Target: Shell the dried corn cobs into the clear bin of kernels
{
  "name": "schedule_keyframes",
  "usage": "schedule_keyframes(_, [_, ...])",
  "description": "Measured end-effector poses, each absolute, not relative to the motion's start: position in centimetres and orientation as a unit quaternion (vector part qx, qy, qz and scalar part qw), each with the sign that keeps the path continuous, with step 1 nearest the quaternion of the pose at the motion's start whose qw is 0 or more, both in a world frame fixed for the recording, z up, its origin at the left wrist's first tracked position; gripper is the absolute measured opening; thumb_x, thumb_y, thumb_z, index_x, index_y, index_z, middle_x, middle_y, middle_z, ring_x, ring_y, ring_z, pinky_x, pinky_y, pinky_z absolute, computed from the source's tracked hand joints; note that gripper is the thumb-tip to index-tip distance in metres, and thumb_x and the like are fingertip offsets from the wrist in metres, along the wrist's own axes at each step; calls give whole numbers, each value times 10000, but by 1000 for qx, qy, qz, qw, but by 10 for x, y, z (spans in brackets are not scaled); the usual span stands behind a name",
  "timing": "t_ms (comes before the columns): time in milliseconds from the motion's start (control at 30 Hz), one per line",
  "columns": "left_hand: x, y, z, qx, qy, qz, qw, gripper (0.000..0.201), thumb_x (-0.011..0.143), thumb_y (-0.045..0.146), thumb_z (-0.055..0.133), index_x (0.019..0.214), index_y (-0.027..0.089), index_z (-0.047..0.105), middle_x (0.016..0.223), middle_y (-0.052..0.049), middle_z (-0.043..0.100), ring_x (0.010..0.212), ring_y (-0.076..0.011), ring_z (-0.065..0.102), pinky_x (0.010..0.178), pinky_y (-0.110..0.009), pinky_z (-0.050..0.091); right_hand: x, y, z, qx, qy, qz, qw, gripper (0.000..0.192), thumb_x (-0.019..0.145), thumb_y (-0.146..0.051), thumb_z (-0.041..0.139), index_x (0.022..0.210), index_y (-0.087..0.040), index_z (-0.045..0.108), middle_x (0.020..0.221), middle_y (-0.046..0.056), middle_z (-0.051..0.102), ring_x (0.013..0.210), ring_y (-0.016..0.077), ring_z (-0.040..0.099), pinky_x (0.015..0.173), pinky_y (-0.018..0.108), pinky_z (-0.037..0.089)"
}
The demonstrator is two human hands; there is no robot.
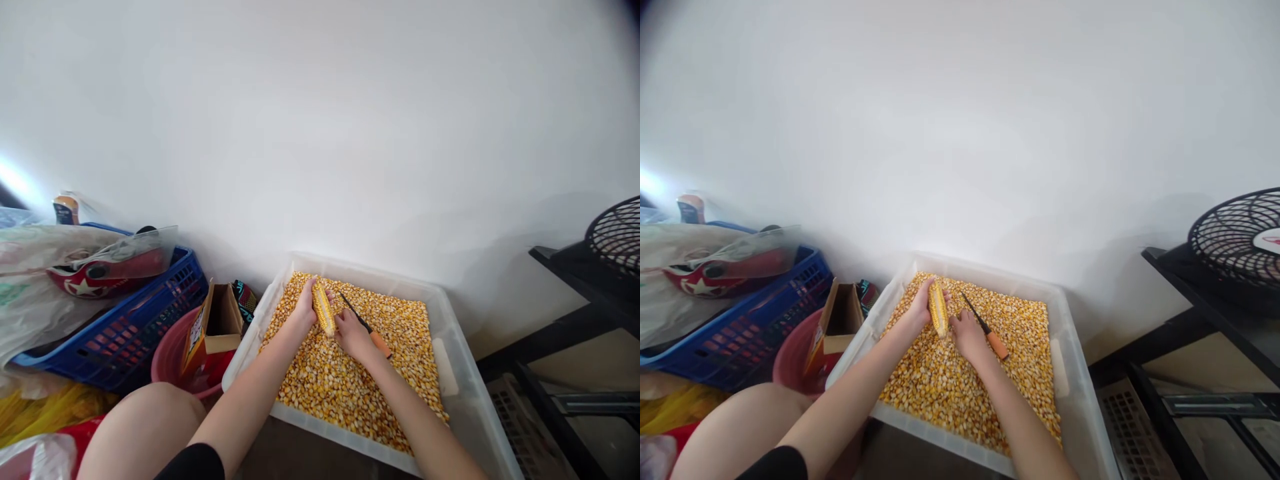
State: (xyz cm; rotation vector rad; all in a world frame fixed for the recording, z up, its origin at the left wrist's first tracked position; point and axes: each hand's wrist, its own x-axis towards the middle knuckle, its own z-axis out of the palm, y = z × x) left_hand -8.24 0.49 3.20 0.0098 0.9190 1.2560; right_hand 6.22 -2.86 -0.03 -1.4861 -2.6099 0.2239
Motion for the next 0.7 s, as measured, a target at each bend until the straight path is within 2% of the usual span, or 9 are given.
schedule_keyframes(67, [-82,6,31,33,407,566,716,327,732,454,536,747,128,550,557,-50,586,480,-160,575,474,-273,492,61,-27,1,-492,-864,70,84,184,834,-209,408,883,-174,582,983,94,503,972,207,432,824,281,350])
schedule_keyframes(133, [-83,6,29,51,400,569,717,344,728,477,532,744,133,540,544,-43,579,472,-154,571,464,-260,484,62,-25,1,-492,-861,74,100,181,835,-211,415,907,-170,576,1011,95,507,996,204,430,846,278,340])
schedule_keyframes(233, [-84,7,28,65,403,582,703,344,696,485,573,762,151,528,531,-19,566,456,-142,563,456,-248,475,63,-25,-4,-476,-872,104,54,204,790,-195,481,977,-169,556,1032,85,520,1014,197,442,851,272,340])
schedule_keyframes(333, [-85,8,27,83,410,582,698,343,670,485,603,752,162,519,521,-4,553,444,-133,555,457,-242,471,62,-26,-7,-479,-869,121,19,148,781,-204,492,893,-164,578,977,78,540,965,194,482,816,268,352])
schedule_keyframes(433, [-85,10,27,109,413,581,693,329,669,470,605,734,160,513,504,4,537,441,-129,550,459,-235,466,62,-25,-6,-503,-854,127,40,149,811,-200,452,853,-138,581,965,109,545,920,188,513,792,263,353])
schedule_keyframes(600, [-84,12,25,146,446,601,648,281,675,408,603,765,163,501,493,13,528,445,-129,550,472,-232,459,74,-18,9,-582,-790,180,72,230,869,-192,332,980,-131,525,857,106,606,797,182,568,678,253,358])
schedule_keyframes(700, [-84,12,21,187,459,608,621,259,678,393,594,756,164,502,488,6,529,452,-138,554,472,-237,452,80,-16,22,-600,-769,153,158,274,884,-202,289,1025,-142,516,930,109,615,831,183,571,689,249,362])
